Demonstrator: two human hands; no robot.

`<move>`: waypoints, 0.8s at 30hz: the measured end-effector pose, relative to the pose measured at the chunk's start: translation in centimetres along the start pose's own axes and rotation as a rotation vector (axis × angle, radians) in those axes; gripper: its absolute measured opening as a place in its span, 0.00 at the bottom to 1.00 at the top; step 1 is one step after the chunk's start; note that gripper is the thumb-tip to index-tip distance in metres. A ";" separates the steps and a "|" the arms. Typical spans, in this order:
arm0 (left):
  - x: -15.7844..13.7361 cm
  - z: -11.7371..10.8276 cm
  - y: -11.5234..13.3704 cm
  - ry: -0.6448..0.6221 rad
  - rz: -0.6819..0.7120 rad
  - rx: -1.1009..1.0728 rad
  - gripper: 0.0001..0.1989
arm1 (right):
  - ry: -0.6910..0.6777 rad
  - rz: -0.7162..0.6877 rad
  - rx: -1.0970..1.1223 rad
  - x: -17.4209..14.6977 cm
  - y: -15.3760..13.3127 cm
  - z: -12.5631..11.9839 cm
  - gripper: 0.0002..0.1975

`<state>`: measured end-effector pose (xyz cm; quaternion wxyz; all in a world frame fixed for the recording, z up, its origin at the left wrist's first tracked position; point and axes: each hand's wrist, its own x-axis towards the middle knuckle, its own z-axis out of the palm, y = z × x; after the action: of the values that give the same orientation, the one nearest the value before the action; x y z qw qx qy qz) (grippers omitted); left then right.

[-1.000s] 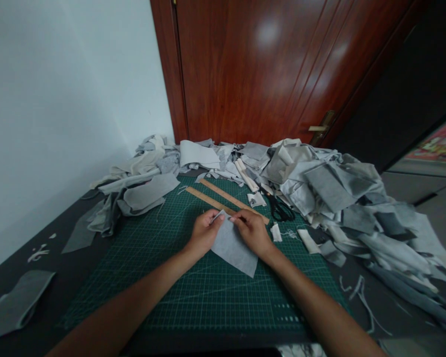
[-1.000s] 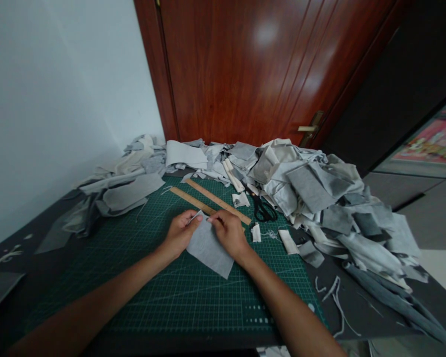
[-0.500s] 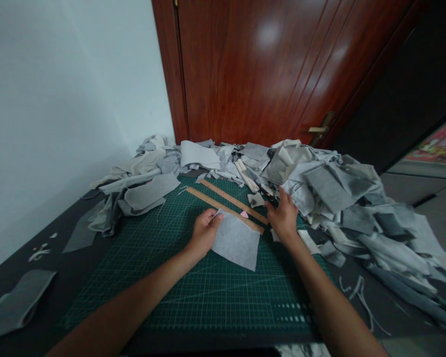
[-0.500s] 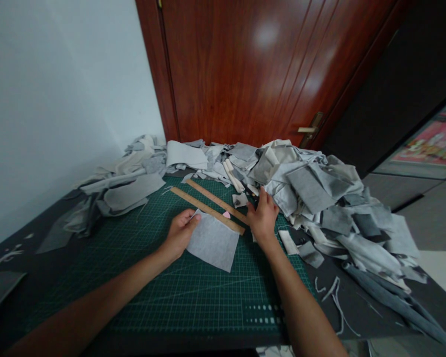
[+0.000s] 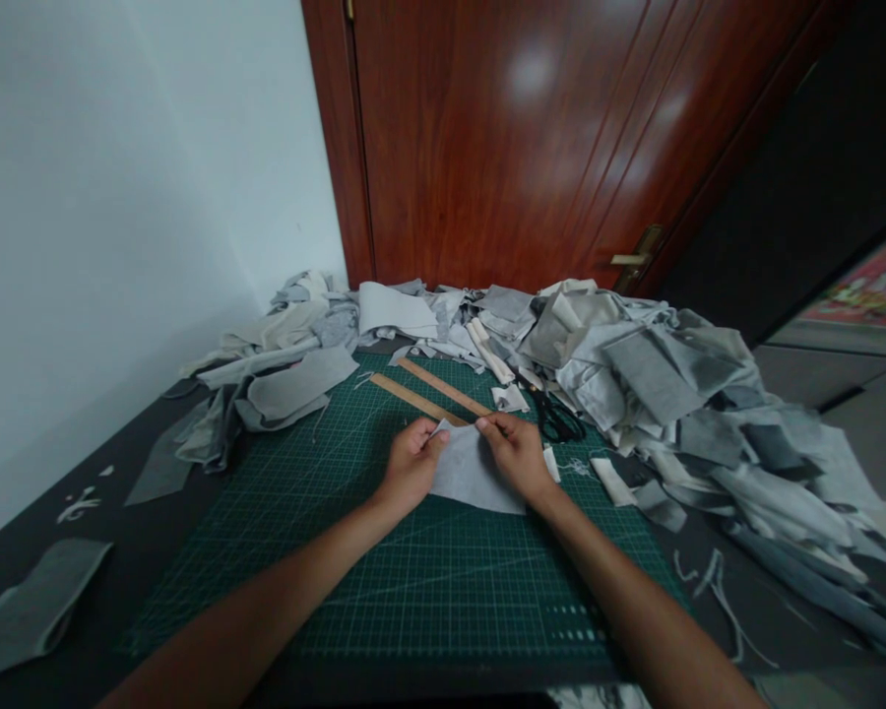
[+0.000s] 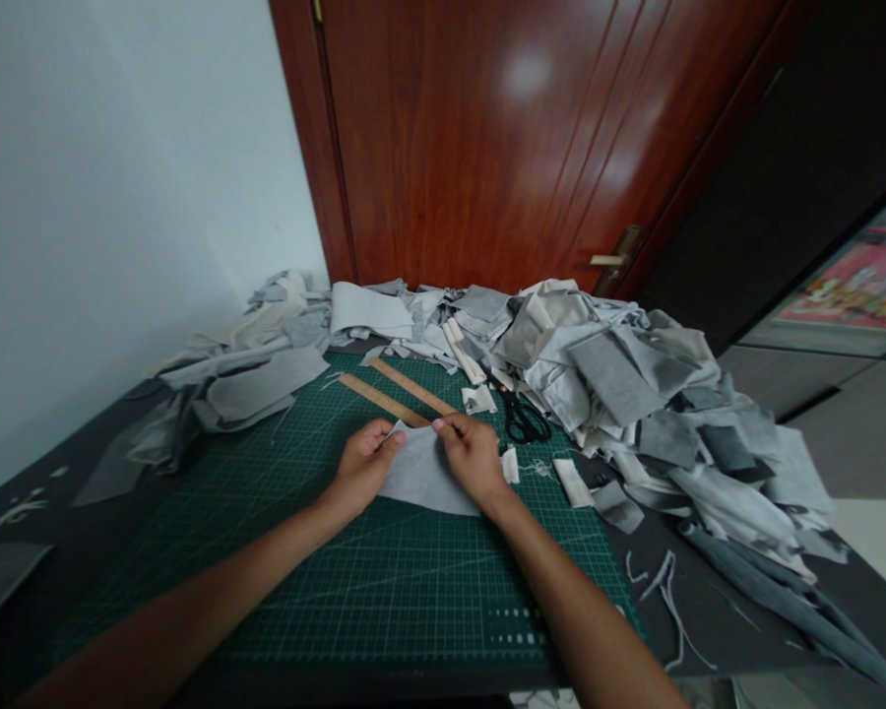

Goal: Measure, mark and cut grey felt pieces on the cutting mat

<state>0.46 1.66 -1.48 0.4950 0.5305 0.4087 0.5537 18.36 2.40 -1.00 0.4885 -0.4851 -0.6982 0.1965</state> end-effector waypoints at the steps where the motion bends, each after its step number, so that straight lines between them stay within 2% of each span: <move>1: 0.0 0.1 0.0 -0.004 0.005 0.007 0.15 | 0.036 0.025 0.006 0.2 0.3 -0.2 0.17; 5: 0.0 -0.1 -0.3 0.049 0.007 0.032 0.14 | 0.276 0.120 -0.036 1.2 2.7 -2.3 0.18; 8: 0.1 -0.4 -0.4 0.069 -0.006 0.013 0.14 | 0.407 0.162 -0.329 2.1 4.4 -4.9 0.19; 10: 0.2 -0.4 -0.3 0.056 -0.016 -0.006 0.15 | 0.479 0.147 -0.456 2.5 4.7 -6.0 0.28; 12: 0.2 -0.4 -0.3 0.034 -0.019 -0.020 0.15 | 0.426 0.104 -0.344 2.4 4.0 -5.9 0.28; 13: 0.2 -0.4 -0.3 0.026 -0.016 -0.024 0.15 | 0.332 0.082 -0.212 2.3 3.4 -5.4 0.25; 15: 0.2 -0.3 -0.4 0.019 -0.005 -0.018 0.15 | 0.030 0.085 0.058 1.7 2.2 -3.9 0.21; 17: 0.3 -0.3 -0.5 0.024 0.004 -0.005 0.15 | -0.204 0.065 0.141 1.1 1.2 -2.4 0.18; 18: 0.3 -0.4 -0.6 0.030 0.007 -0.001 0.15 | -0.256 0.049 0.124 0.9 1.0 -1.7 0.16; 20: 0.3 -0.4 -0.7 0.052 0.010 0.009 0.15 | -0.234 0.027 0.070 0.6 1.0 -0.9 0.14; 24: 0.3 -0.5 -0.4 0.133 0.013 0.038 0.14 | -0.042 0.027 0.004 1.0 1.8 -1.6 0.16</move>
<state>0.03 2.09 -1.88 0.4529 0.5044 0.4475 0.5833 20.62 3.71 -1.14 0.4719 -0.4890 -0.7015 0.2147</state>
